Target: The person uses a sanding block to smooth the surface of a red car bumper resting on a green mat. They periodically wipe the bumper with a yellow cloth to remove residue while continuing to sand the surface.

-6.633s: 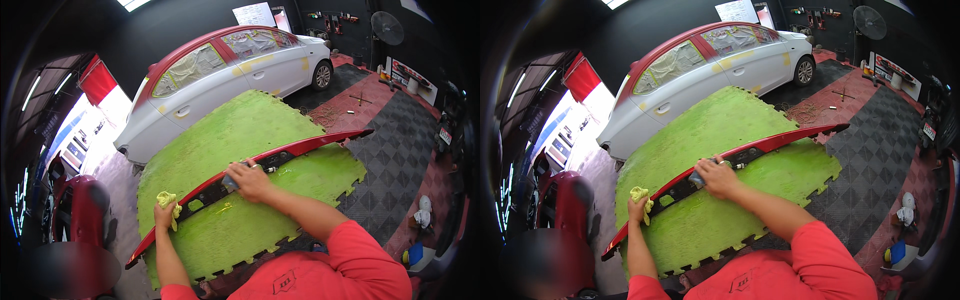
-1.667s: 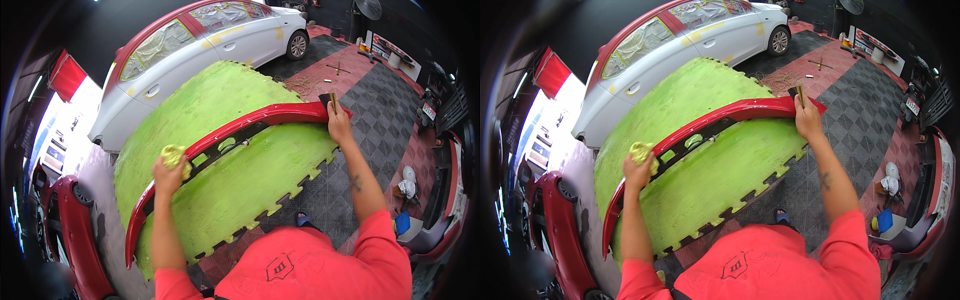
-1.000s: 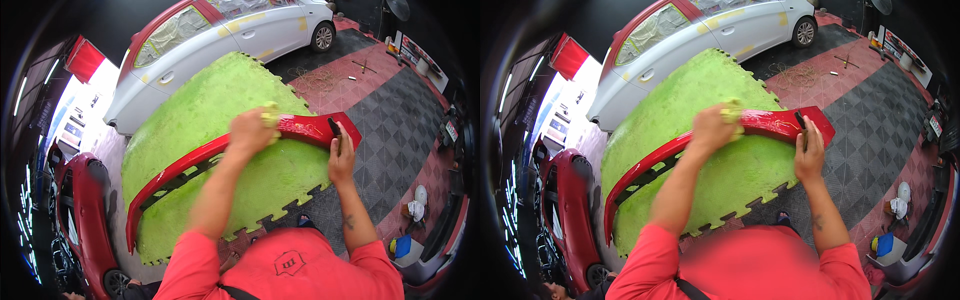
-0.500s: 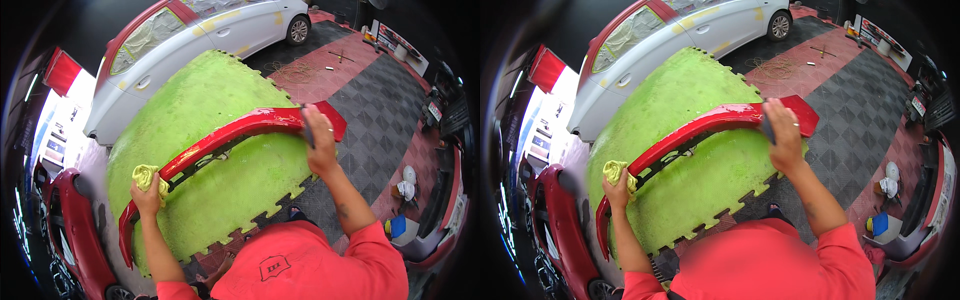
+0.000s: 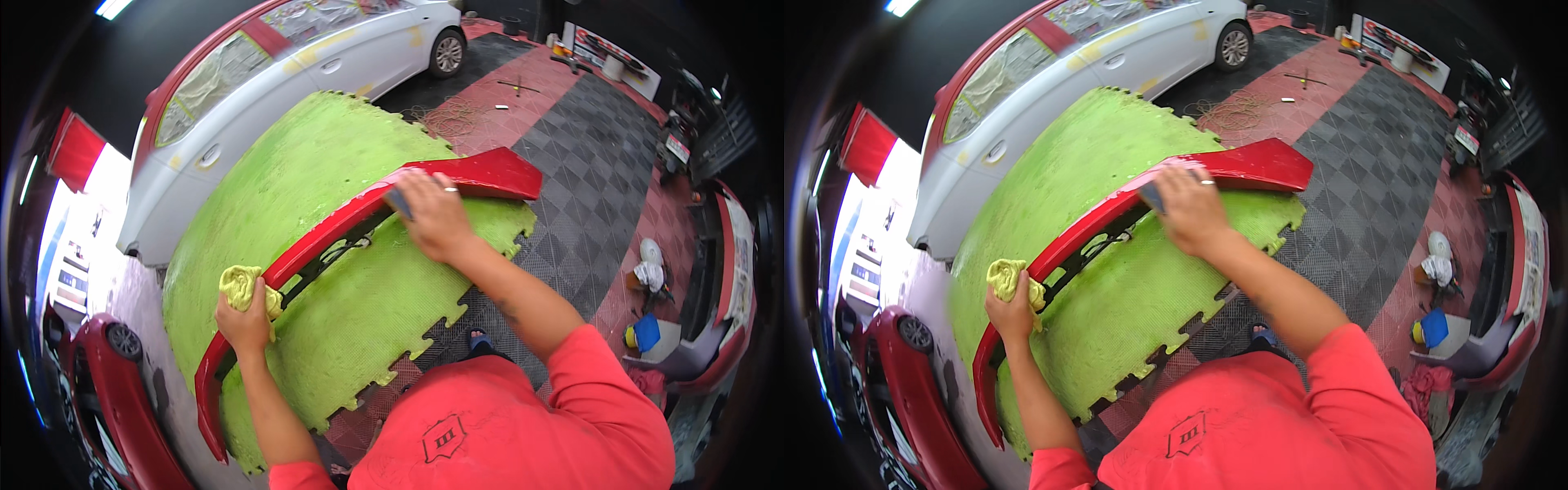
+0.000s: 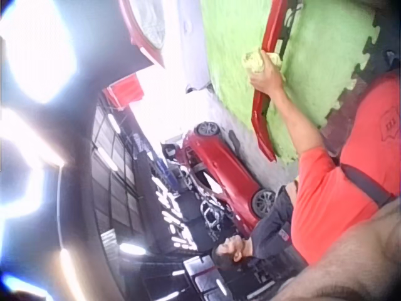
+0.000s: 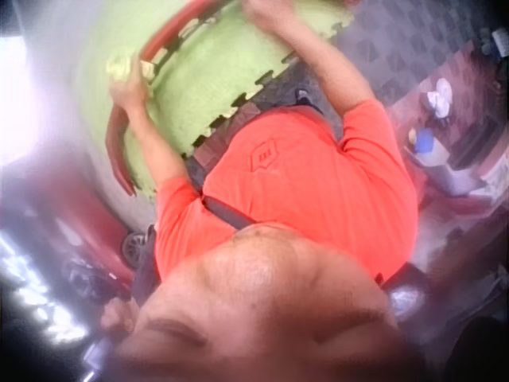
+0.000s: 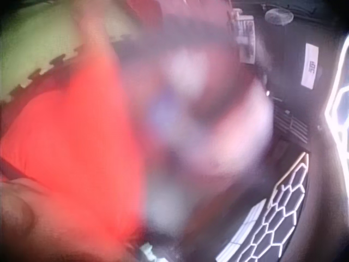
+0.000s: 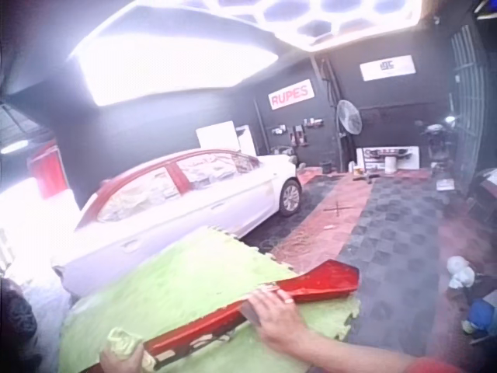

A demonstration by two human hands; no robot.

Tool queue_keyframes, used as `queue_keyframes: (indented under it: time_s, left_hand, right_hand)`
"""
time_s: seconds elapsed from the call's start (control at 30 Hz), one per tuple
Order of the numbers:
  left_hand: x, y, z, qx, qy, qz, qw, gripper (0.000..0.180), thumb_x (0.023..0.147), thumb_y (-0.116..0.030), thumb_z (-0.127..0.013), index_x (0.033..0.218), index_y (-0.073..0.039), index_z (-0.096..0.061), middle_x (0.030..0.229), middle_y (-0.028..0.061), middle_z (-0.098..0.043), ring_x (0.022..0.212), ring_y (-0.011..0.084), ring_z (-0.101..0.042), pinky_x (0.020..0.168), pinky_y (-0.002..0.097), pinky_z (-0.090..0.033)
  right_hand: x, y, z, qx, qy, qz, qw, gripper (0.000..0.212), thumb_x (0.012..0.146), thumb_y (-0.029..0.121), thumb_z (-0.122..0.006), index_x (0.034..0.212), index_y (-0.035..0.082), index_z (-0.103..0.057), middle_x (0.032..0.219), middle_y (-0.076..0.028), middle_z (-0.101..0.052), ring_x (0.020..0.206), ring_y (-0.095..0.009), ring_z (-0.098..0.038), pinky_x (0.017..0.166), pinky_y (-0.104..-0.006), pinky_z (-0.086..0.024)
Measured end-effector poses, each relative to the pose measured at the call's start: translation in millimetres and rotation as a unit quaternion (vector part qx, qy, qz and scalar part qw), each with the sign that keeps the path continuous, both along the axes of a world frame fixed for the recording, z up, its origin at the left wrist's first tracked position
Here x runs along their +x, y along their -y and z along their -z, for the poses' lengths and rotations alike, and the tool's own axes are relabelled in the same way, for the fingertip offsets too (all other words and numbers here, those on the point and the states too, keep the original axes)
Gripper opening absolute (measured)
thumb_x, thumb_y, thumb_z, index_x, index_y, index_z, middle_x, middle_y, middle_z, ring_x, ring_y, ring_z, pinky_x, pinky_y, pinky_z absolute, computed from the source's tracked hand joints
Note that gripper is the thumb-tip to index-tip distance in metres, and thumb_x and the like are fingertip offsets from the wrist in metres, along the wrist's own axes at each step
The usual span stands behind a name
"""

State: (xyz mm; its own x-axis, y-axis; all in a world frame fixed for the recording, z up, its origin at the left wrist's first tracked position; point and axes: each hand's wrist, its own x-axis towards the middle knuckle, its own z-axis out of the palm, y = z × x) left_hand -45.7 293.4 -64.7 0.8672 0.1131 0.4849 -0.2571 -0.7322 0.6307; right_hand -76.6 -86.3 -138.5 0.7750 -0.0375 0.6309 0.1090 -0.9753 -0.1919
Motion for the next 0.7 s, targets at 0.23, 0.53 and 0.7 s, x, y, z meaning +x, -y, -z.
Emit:
queue_keyframes:
  time_s: [0.23,0.53,0.7]
  left_hand:
    - [-0.2,-2.3,-1.5,0.003,0.025,0.022,0.999,0.038,0.091,-0.033,-0.089,0.106,-0.001,-0.077,0.094,0.0145,-0.081,0.084,0.029,-0.078,0.081,0.0445,-0.059]
    - [4.8,-1.1,0.6,-0.02,0.007,0.03,0.999,0.039,0.092,-0.034,-0.088,0.107,0.0,-0.077,0.097,0.0147,-0.082,0.085,0.0293,-0.078,0.082,0.0442,-0.058]
    - [5.7,-6.7,4.5,0.003,0.015,0.031,0.999,0.036,0.094,-0.028,-0.087,0.109,0.003,-0.076,0.098,0.0146,-0.081,0.088,0.0255,-0.077,0.083,0.042,-0.058]
  right_hand:
    - [-31.9,47.8,-2.4,0.043,-0.015,0.047,0.998,0.05,0.103,0.037,-0.069,0.145,0.01,-0.063,0.144,-0.013,-0.067,0.142,-0.031,-0.059,0.123,-0.0518,-0.037]
    - [-107.0,124.5,45.9,0.058,-0.021,0.132,0.989,0.048,0.111,0.029,-0.06,0.15,0.003,-0.061,0.155,-0.021,-0.063,0.148,-0.036,-0.057,0.125,-0.0544,-0.038]
    - [-38.2,78.1,30.4,0.037,0.015,0.073,0.996,0.051,0.11,0.032,-0.06,0.151,0.002,-0.06,0.154,-0.021,-0.064,0.147,-0.035,-0.059,0.125,-0.0545,-0.04]
